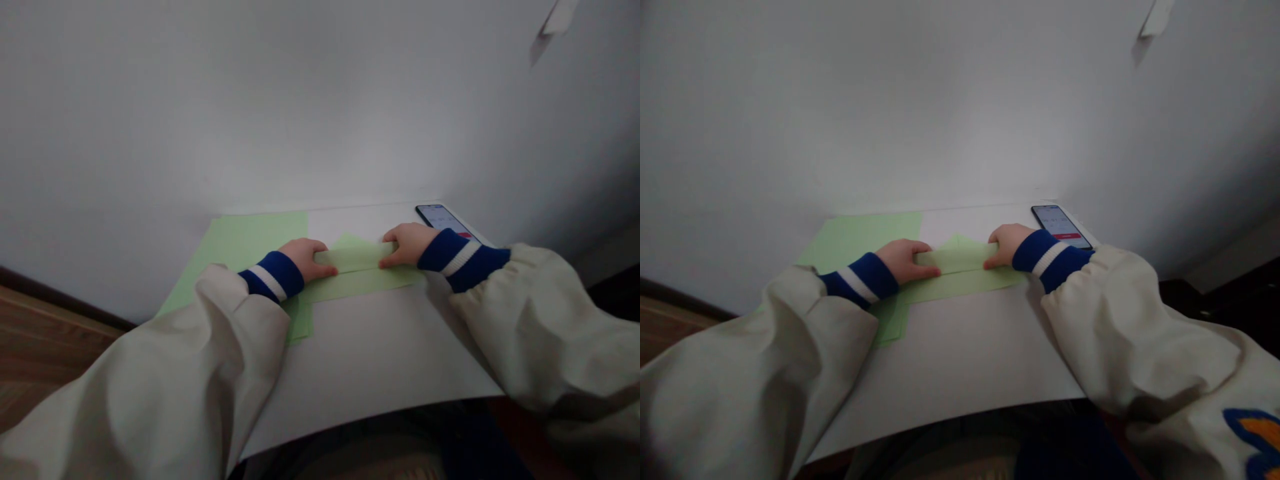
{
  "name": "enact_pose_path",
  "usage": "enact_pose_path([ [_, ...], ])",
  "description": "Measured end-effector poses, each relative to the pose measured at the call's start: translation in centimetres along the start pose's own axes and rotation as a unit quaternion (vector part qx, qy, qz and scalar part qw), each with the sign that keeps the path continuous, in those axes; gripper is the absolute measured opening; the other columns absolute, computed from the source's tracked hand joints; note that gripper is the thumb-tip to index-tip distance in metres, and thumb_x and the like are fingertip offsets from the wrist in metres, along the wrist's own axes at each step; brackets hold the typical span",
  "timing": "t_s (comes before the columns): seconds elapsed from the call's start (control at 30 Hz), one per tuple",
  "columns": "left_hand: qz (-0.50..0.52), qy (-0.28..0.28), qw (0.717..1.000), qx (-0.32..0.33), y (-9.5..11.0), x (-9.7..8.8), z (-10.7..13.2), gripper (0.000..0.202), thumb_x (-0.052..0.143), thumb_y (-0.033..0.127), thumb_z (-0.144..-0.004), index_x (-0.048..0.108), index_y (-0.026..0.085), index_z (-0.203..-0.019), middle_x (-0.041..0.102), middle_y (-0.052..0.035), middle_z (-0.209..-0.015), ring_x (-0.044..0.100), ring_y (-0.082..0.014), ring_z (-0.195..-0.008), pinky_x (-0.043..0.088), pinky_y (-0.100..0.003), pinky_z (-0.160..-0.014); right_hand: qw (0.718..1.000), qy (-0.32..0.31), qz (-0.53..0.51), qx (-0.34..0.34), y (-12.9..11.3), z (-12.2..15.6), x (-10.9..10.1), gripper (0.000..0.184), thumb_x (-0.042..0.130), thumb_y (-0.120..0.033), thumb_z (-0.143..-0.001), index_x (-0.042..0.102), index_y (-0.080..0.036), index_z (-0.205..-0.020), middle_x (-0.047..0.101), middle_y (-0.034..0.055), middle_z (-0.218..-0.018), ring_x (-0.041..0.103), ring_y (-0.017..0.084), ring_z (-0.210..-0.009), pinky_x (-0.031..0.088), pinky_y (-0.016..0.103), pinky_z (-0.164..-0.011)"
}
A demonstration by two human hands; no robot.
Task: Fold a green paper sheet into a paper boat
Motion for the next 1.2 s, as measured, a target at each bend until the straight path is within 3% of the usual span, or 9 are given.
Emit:
enact_pose_path([
  [0.2,-0.009,-0.001,1.0,-0.008,0.0,-0.1,0.1,0.048,0.053,0.057,-0.068,0.067,0.017,-0.091,0.065,-0.0064,-0.079,0.058,-0.0213,-0.074,0.041,-0.03,-0.067,0.998,-0.059,-0.012,0.029,1.6,0.4,0.3,0.035,0.063,-0.048,-0.067,0.071,-0.019,-0.085,0.067,0.0038,-0.069,0.058,0.016,-0.063,0.039,0.026,-0.056],
  [0.57,-0.011,0.009,1.0,0.001,-0.3,0.1,0.0,0.047,0.053,0.057,-0.068,0.067,0.018,-0.089,0.066,-0.0068,-0.081,0.059,-0.0222,-0.075,0.042,-0.03,-0.067,0.993,-0.093,-0.05,0.045,3.9,-0.2,1.7,0.026,0.065,-0.047,-0.065,0.067,-0.022,-0.059,0.063,0.0016,-0.054,0.055,0.015,-0.05,0.04,0.028,-0.05],
  [0.97,-0.006,0.0,1.0,0.009,-0.3,0.5,-0.1,0.047,0.054,0.054,-0.068,0.066,0.016,-0.092,0.066,-0.008,-0.086,0.059,-0.0232,-0.08,0.041,-0.03,-0.07,0.984,-0.139,-0.098,0.049,5.7,-0.5,3.1,0.028,0.065,-0.045,-0.066,0.059,-0.022,-0.051,0.064,-0.0008,-0.055,0.058,0.014,-0.054,0.044,0.028,-0.056],
  [1.2,-0.005,0.001,1.0,0.015,-0.3,0.6,-0.1,0.047,0.054,0.055,-0.068,0.065,0.017,-0.093,0.066,-0.0076,-0.087,0.059,-0.0229,-0.08,0.041,-0.03,-0.07,0.978,-0.16,-0.13,0.041,6.5,-0.6,3.9,0.024,0.065,-0.044,-0.066,0.058,-0.023,-0.057,0.062,-0.003,-0.054,0.059,0.013,-0.057,0.045,0.026,-0.058],
])
Point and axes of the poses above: each hand's wrist, its own z-axis away from the middle knuckle, its own x-axis out of the palm, y = z × x, the point moved 8 cm from there along -z, towards the middle knuckle
